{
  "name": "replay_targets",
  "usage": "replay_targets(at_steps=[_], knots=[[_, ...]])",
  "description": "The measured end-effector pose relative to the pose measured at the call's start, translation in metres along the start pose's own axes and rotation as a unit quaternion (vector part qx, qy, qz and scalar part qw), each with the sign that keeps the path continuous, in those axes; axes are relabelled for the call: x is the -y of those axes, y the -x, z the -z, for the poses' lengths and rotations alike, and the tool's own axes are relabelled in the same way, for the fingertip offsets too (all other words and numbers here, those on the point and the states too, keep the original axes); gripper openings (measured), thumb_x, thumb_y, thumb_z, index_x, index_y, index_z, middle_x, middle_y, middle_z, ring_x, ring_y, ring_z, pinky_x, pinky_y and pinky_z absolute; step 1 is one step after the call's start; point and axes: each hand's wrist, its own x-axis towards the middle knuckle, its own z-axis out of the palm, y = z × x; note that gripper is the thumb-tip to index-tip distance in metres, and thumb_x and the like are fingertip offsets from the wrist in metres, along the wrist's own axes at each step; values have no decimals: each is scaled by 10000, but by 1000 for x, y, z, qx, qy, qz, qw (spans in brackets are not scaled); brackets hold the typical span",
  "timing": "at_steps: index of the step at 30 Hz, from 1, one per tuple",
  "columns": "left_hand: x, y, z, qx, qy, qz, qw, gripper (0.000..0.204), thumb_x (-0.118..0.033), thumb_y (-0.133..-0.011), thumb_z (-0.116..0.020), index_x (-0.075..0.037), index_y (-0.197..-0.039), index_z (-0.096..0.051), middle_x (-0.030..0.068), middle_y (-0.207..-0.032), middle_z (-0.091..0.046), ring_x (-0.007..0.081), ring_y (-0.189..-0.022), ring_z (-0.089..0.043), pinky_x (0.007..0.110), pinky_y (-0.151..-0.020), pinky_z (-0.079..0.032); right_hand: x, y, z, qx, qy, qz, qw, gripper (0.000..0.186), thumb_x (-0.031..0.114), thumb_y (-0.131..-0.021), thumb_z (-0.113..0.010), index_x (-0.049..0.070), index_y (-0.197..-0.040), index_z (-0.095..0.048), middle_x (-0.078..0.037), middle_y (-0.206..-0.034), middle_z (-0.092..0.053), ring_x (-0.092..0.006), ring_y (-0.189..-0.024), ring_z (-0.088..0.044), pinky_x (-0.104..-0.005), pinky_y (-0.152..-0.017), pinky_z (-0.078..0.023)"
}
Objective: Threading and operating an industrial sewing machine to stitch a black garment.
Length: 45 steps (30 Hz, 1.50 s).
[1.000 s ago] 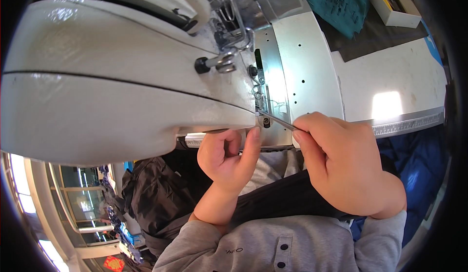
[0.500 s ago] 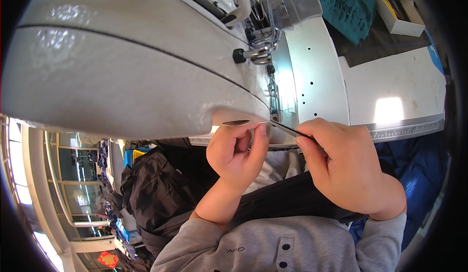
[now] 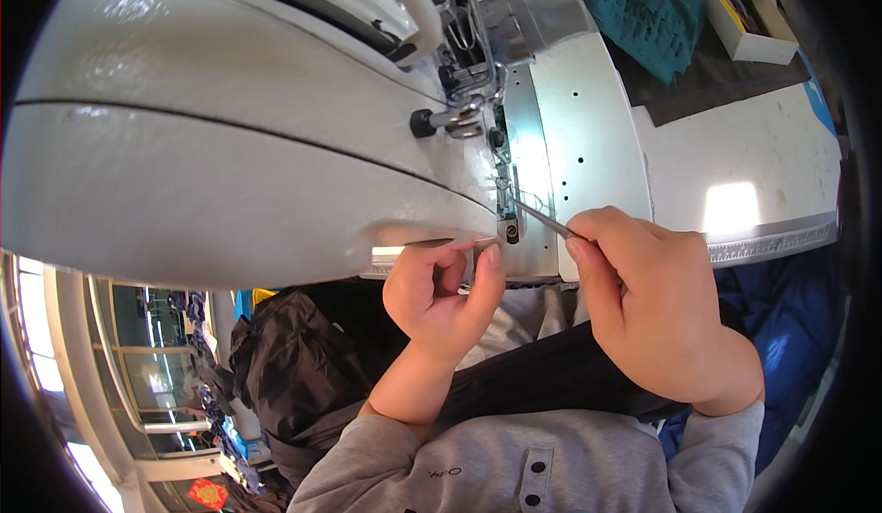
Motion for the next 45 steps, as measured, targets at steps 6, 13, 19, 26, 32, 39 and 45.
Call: replay_targets(at_steps=[6, 13, 19, 26, 32, 39, 45], knots=[[2, 1, 0, 0, -15, -5, 1000, 202, -49, -683, -751, -35, -799, -586, -37, -501, -375, 37, -433, -305, 183, -421, -225, -1, 0, -4, -36, 14, 2, 999, 55, -18, -804, -585, 5, -854, -577, -137, -606, -546, -276, -462, -521, -336, -434, -373], [1, 1, 1, 8, -7, -8, 1000, 202, -42, -688, -743, -34, -824, -593, -29, -533, -404, 35, -436, -310, 185, -423, -228, -1, -1, -5, -38, 24, 9, 999, 57, -12, -800, -591, 13, -849, -575, -137, -598, -549, -280, -459, -527, -345, -429, -375], [1, 0, 1, 11, 1, -10, 1000, 196, -38, -692, -737, -34, -828, -595, -26, -545, -425, 34, -437, -315, 184, -422, -229, -2, 0, -5, -36, 28, 12, 999, 57, -2, -801, -593, 19, -849, -572, -130, -601, -550, -286, -471, -534, -350, -433, -381], [1, 1, 0, 5, -4, -1, 1000, 199, -41, -687, -745, -36, -814, -592, -27, -530, -420, 35, -435, -319, 184, -420, -229, -3, -2, -8, -30, 30, 22, 999, 57, 5, -802, -592, 25, -849, -566, -117, -600, -541, -284, -478, -532, -358, -433, -376], [2, 1, 0, 4, -17, -10, 1000, 200, -45, -679, -755, -37, -795, -591, -41, -497, -375, 34, -432, -315, 183, -420, -228, -3, -2, -8, -29, 17, 21, 999, 49, 8, -807, -587, 28, -847, -568, -116, -592, -531, -282, -468, -521, -361, -428, -362], [2, 1, -1, -3, -5, -2, 1000, 199, -48, -679, -758, -42, -790, -593, -46, -490, -349, 35, -433, -301, 186, -423, -219, -2, -2, -4, -5, 17, 11, 1000, 39, 7, -813, -577, 23, -841, -556, -121, -591, -521, -293, -479, -520, -364, -434, -360], [3, 1, -1, -1, 1, -5, 1000, 193, -49, -682, -756, -42, -790, -596, -52, -490, -342, 34, -436, -284, 189, -426, -207, -1, -4, -2, 13, 25, 7, 1000, 39, 15, -814, -577, 18, -847, -558, -123, -597, -528, -302, -498, -529, -374, -450, -376]])
